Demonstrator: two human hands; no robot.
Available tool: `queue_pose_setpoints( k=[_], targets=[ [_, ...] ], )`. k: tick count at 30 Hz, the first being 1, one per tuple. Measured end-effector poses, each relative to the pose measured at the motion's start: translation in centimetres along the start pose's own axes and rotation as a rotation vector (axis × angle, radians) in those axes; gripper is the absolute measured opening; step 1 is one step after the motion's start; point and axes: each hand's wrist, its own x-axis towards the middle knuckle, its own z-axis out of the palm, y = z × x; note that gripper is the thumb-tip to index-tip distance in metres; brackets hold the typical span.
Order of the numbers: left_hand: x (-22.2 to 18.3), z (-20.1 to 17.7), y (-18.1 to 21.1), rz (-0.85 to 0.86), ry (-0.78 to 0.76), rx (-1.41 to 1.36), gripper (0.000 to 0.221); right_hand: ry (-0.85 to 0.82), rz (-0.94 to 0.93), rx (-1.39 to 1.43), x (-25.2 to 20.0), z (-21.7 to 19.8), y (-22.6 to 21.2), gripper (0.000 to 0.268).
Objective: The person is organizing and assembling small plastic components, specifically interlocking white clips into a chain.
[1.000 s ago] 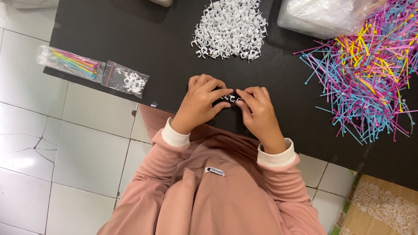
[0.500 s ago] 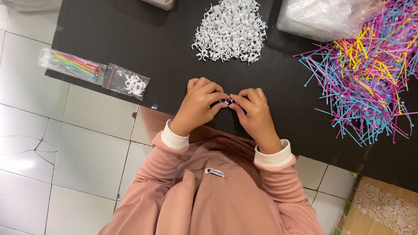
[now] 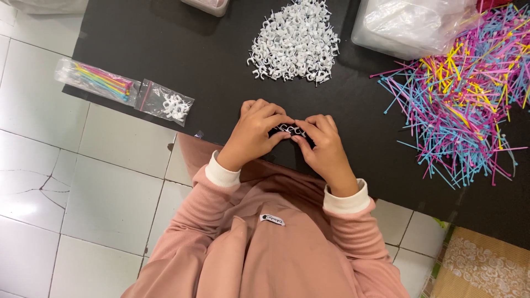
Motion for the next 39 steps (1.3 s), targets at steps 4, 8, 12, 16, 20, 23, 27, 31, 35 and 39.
queue_pose_setpoints(
  k=[4,8,12,16,20,23,27,31,35,39],
  targets=[
    [0.4,-0.6,0.4,-0.012,0.02,-0.05,0.025,-0.027,0.022,0.021,0.7,-1.4,-0.7,0.026],
    [2.1,-2.1,0.9,0.025,0.031,-0.031,0.017,-0.047,-0.014,-0.018,2.4,-3.6,-1.1,0.026],
    [5.0,-3.1,0.9,0.046,-0.072,0.111,0.019,-0.051,-0.031,-0.115,4.4,-5.3,0.0,0.023],
    [8.2,-0.5,-1.5,0.075,-0.124,0.283,0.023,-0.035,-0.006,-0.136,6.4,-5.8,1.9,0.019],
    [10.6,2.7,-4.0,0.188,-0.063,0.475,0.026,0.018,0.017,-0.16,7.1,-4.7,4.6,0.015],
    [11.0,4.0,-4.9,0.236,0.009,0.552,0.032,0.054,-0.001,-0.179,6.8,-3.4,6.4,0.014],
    [11.0,3.7,-4.7,0.228,0.027,0.532,0.03,0.062,0.012,-0.178,6.9,-2.2,7.0,0.012],
    [10.7,3.4,-4.6,0.232,0.025,0.524,0.027,0.052,0.017,-0.185,7.2,-1.7,7.5,0.014],
    [10.2,3.3,-4.5,0.231,0.037,0.536,0.02,0.033,0.061,-0.162,7.3,-2.0,6.9,0.014],
    [10.0,3.1,-4.1,0.234,0.066,0.563,0.016,0.039,0.073,-0.175,7.3,-2.1,7.0,0.017]
  ],
)
